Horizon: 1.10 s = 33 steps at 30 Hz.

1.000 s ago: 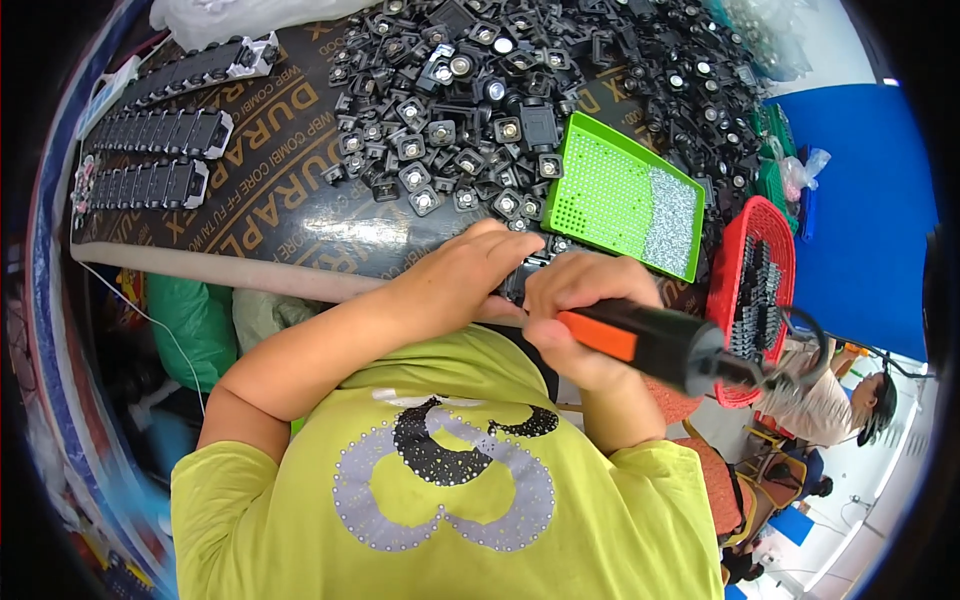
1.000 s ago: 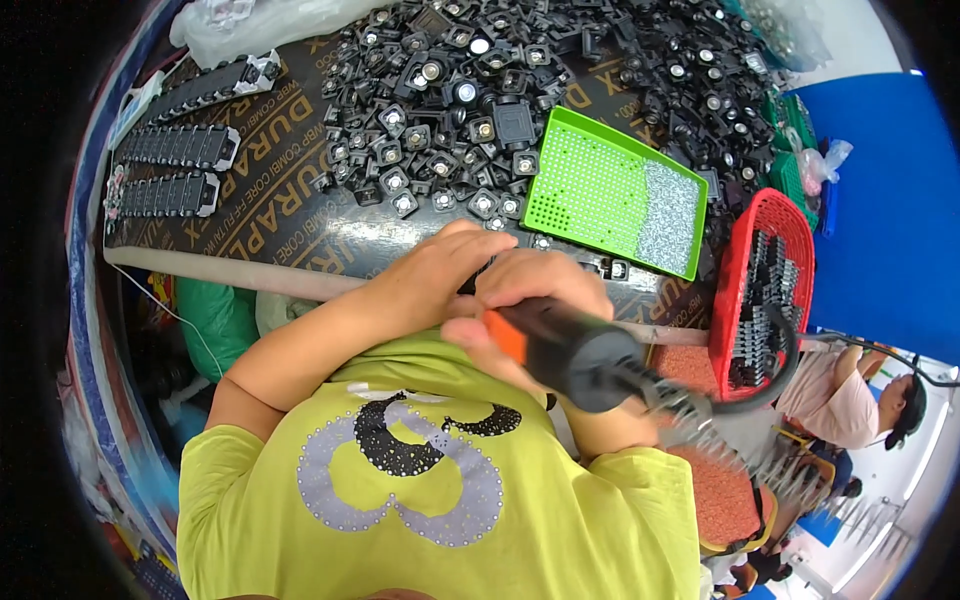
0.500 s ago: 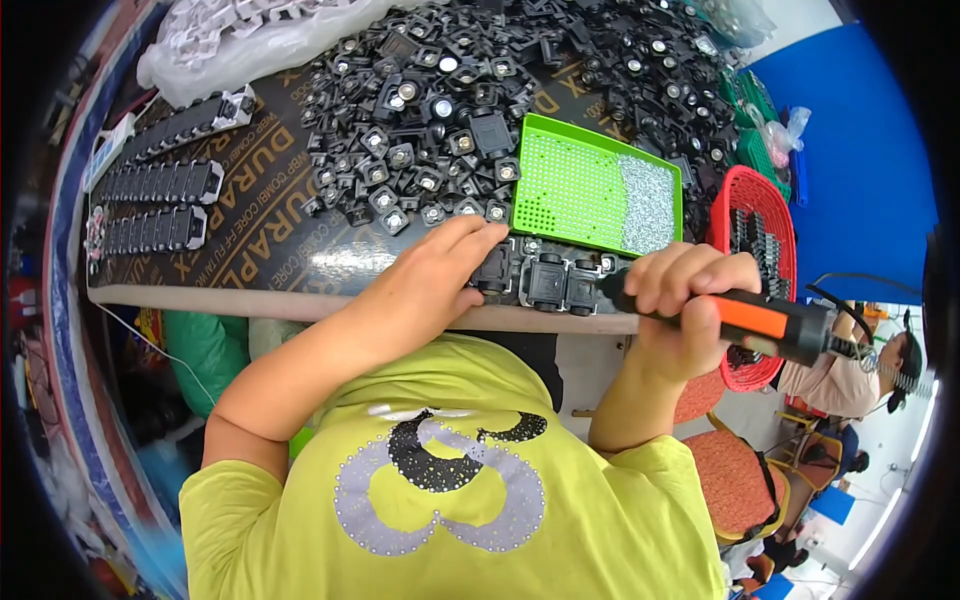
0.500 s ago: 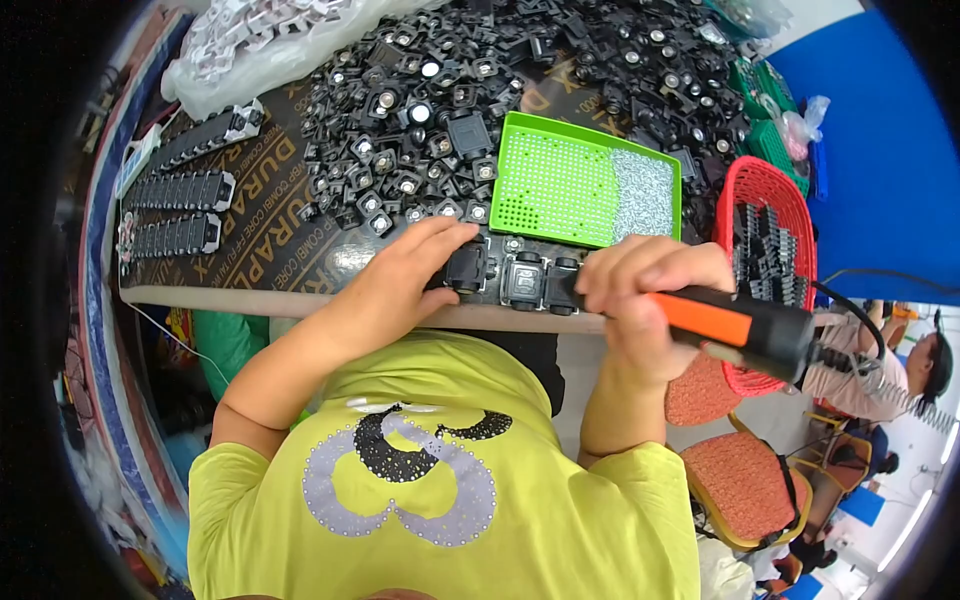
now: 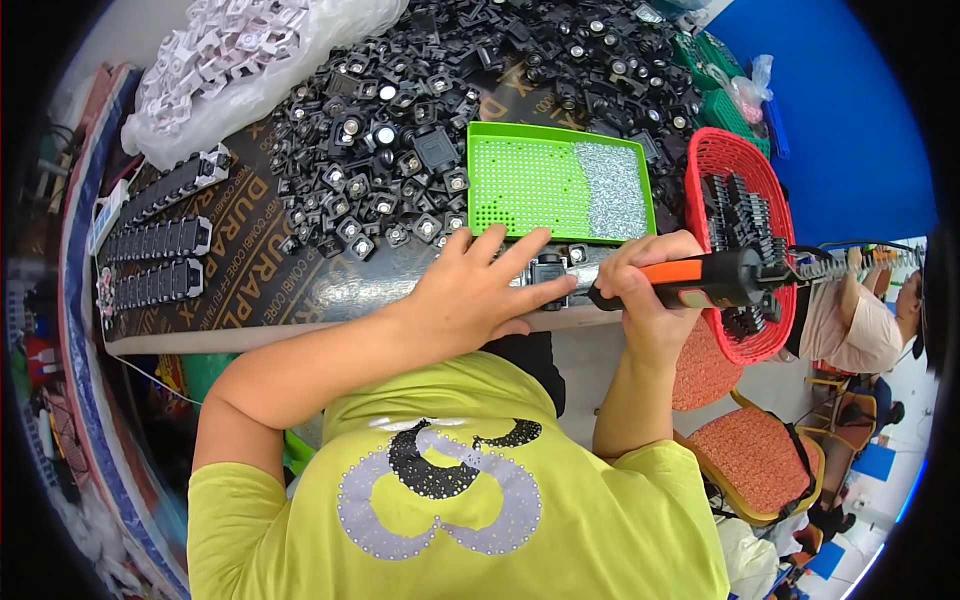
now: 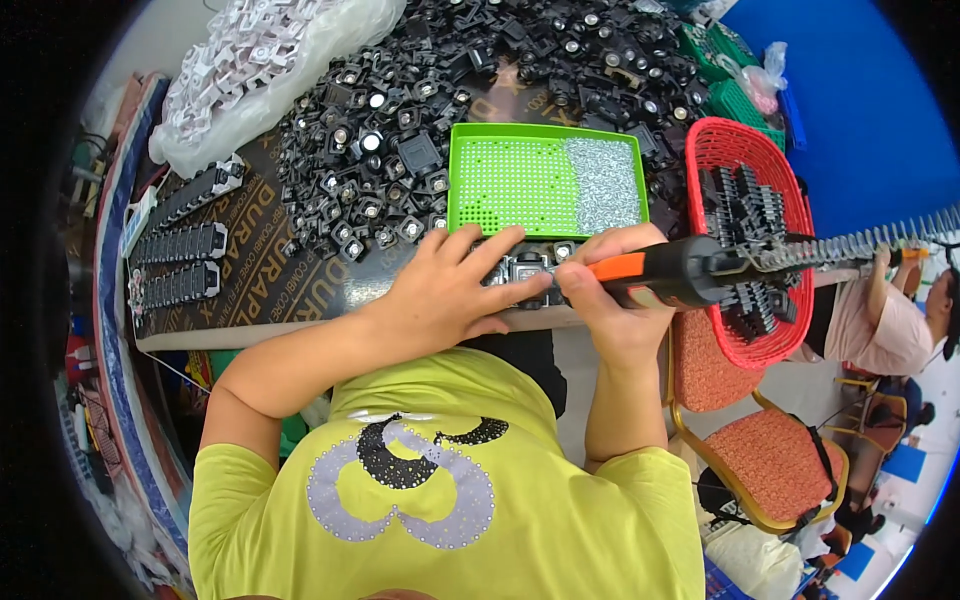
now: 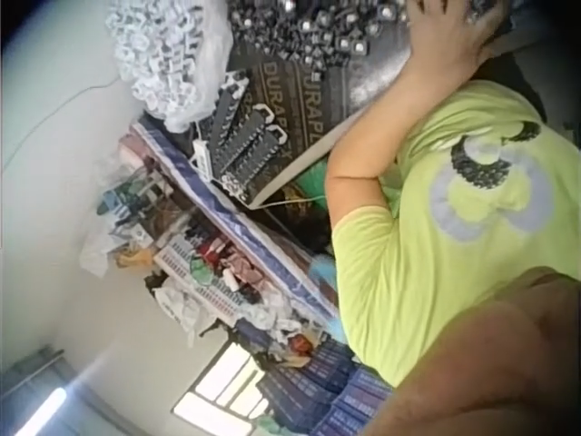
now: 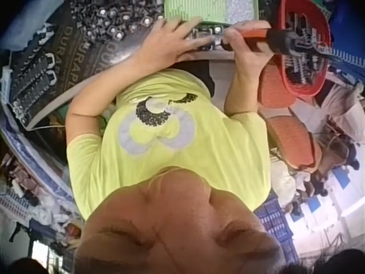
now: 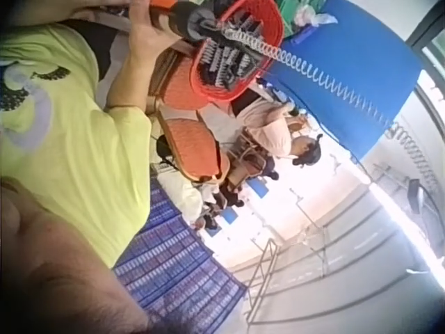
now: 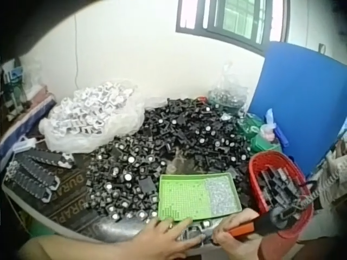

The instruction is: The person assembles small electronic cooling fan components by fastening them together with screws using an electric screwdriver.

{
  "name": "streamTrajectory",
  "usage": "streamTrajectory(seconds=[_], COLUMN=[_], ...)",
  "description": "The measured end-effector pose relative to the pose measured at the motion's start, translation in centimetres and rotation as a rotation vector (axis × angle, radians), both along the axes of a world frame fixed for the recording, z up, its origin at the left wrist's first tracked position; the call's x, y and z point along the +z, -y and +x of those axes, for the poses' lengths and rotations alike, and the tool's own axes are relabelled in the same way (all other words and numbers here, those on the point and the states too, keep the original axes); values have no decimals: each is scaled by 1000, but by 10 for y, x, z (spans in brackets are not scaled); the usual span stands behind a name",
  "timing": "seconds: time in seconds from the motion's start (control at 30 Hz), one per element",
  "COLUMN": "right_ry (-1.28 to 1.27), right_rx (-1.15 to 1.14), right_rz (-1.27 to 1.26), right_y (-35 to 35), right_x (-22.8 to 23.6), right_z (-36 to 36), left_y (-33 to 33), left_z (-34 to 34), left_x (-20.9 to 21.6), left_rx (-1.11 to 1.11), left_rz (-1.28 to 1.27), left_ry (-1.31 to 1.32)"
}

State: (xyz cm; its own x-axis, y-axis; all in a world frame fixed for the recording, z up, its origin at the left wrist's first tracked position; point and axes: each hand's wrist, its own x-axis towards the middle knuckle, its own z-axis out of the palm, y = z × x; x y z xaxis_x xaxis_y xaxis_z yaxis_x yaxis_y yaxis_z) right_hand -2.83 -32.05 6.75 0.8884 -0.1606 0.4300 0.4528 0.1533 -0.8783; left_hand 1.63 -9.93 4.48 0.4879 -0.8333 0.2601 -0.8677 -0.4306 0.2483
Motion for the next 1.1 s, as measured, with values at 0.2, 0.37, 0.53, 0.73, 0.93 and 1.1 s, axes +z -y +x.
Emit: streamTrajectory(seconds=[0.2,0.37,0.53,0.73,0.93,1.1], right_ry=[9,32,28,20,15,45], right_rx=[-62,-60,-62,0,6,131], right_rz=[-62,-13,5,-24,42,40], right_y=[0,2,-2,-18,-21,-21], right_x=[-14,-6,-3,-3,-3,-4], right_z=[0,-8,-5,-1,3,16], left_y=[17,6,-6,-71,-215,-290], left_z=[1,-9,-11,-28,-108,-169], left_x=[-17,-34,-35,-18,-19,-141], left_rx=[-54,-42,-84,-10,539,952], left_rz=[109,-2,-120,-371,-925,-1541], left_ry=[266,307,473,204,-1151,-2106])
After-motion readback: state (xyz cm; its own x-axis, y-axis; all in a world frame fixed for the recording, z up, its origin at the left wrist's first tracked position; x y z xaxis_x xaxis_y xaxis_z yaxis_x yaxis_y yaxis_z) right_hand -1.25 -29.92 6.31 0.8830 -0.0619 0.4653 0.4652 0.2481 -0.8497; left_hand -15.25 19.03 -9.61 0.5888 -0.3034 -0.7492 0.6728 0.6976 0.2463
